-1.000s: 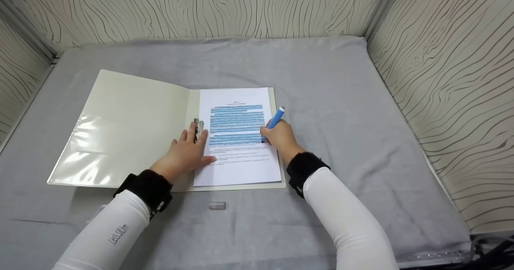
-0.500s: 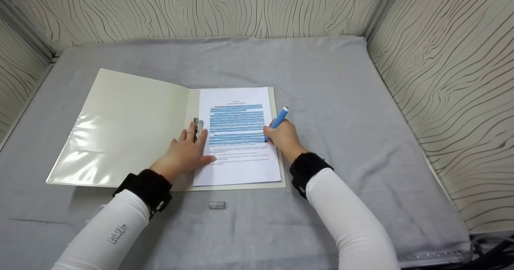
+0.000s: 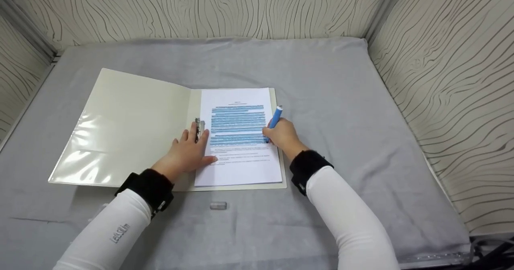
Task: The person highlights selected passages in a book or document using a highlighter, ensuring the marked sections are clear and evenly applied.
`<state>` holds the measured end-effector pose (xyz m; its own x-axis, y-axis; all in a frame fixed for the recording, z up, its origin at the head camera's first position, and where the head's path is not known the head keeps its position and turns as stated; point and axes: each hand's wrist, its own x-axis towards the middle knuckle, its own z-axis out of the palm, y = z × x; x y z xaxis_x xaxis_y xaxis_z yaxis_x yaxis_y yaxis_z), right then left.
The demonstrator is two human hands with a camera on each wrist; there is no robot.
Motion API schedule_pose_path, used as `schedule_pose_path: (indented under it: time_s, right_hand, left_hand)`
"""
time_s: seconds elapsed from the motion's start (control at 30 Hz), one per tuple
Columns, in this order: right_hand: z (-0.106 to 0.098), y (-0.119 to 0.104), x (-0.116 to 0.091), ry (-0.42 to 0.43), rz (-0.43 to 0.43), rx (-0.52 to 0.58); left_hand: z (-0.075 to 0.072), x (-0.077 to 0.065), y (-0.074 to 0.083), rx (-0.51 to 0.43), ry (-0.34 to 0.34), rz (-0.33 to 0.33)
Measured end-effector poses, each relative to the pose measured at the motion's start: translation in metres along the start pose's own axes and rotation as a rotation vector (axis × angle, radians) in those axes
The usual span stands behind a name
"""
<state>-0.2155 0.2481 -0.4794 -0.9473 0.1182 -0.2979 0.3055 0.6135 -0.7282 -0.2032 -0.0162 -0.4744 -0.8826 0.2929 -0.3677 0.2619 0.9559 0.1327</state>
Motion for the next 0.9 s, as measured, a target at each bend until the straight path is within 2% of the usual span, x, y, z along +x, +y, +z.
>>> schedule_pose_path:
  time_s: [0.17,0.27,0.47,0.63,0.9]
  right_hand:
    - [0.013,-0.026,-0.002,-0.033,-0.05,0.061]
    - [0.034,-0.044,-0.004,-0.06,-0.081,0.092]
    - [0.077,-0.07,-0.007,-0.12,-0.148,0.051]
    - [0.095,-0.077,-0.005,-0.094,-0.177,0.084]
    - [0.102,-0.075,-0.001,-0.09,-0.185,0.097]
  left_hand:
    - [-0.001,-0.001,0.0,0.003,-0.017,-0.003]
    - [-0.003,-0.001,0.0,0.009,-0.018,-0.006]
    - [-0.002,-0.001,0.002,0.027,-0.011,0.009]
    - [0.0,0.0,0.003,0.03,-0.01,0.013]
    - [-0.003,-0.001,0.0,0.048,0.004,0.007]
